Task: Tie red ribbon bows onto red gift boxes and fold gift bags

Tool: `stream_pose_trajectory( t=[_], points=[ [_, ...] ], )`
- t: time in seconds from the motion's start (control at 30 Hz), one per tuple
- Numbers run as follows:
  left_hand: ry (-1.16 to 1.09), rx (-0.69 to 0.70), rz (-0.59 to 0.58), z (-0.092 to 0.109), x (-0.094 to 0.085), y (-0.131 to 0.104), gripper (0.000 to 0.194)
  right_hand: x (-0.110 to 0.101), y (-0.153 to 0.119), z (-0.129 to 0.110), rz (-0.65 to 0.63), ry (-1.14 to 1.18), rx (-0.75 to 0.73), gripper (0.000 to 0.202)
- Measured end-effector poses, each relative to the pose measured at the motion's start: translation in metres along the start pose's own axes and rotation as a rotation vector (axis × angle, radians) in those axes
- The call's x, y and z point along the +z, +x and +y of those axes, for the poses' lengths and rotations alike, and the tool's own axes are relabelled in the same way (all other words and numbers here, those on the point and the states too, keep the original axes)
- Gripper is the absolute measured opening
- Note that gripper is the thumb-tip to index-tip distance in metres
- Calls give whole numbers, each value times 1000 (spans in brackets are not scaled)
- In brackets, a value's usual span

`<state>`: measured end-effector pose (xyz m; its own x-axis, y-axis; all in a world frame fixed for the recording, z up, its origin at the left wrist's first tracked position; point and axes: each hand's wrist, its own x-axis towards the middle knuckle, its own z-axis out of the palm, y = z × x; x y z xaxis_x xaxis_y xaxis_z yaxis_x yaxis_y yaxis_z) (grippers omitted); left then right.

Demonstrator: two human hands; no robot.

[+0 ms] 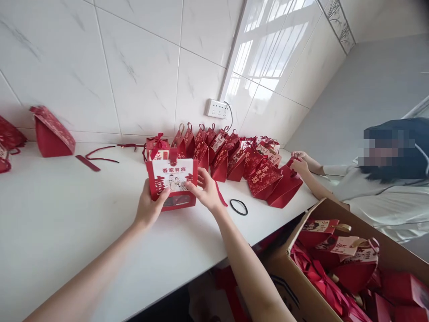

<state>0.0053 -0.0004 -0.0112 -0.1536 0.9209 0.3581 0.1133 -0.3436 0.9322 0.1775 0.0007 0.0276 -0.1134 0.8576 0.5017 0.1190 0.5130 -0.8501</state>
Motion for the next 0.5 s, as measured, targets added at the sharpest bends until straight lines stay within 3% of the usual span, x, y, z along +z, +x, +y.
stream_pose_trajectory(
  t=[0.1,0.17,0.37,0.5],
  points=[
    [-95,71,-182,-4,-3,0,62,-13,-25,-13,52,-180,9,39],
    [-134,99,-245,-5,-5,1,65,-23,-47,-25,111,-216,31,36],
    [106,3,-152,6,-5,6,48,-60,-133,-66,519,-299,83,35],
    [402,6,-256,15,-4,5,37,-106,-197,-105,812,-390,291,38]
  ],
)
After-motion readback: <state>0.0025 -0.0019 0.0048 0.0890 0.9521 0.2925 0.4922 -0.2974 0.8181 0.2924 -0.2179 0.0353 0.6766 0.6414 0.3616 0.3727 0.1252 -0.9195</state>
